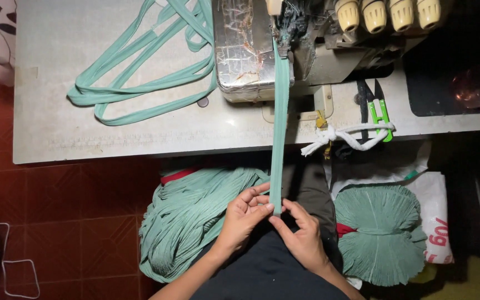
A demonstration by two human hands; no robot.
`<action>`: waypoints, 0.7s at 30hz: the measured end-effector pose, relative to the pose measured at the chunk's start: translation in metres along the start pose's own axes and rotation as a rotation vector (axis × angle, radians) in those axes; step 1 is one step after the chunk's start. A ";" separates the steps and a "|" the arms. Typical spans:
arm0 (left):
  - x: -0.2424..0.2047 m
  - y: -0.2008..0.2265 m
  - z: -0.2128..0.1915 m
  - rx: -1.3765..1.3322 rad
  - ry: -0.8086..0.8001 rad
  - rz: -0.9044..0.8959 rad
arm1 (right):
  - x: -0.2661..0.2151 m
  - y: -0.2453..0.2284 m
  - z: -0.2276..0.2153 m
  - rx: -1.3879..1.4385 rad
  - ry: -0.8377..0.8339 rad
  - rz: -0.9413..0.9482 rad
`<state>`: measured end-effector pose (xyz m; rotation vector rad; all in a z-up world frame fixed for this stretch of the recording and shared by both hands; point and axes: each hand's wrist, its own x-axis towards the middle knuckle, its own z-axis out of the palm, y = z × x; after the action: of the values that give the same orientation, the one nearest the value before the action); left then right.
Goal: Feeding and guiding fabric strips through an industrial overlock sewing machine to finish the edges.
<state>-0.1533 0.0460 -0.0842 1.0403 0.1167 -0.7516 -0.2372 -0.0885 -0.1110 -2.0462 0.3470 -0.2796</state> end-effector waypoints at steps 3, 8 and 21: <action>-0.001 -0.001 0.000 0.050 0.017 0.029 | -0.005 0.003 -0.001 0.034 0.029 0.028; 0.000 0.008 -0.003 0.197 0.020 0.088 | -0.007 -0.008 -0.013 0.145 -0.046 0.184; 0.100 0.175 0.014 1.387 -0.253 1.399 | 0.029 -0.044 -0.085 0.241 -0.494 -0.586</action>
<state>0.0254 0.0342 0.0097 1.8696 -1.4051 0.5065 -0.2334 -0.1476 -0.0308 -1.8588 -0.5722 -0.1469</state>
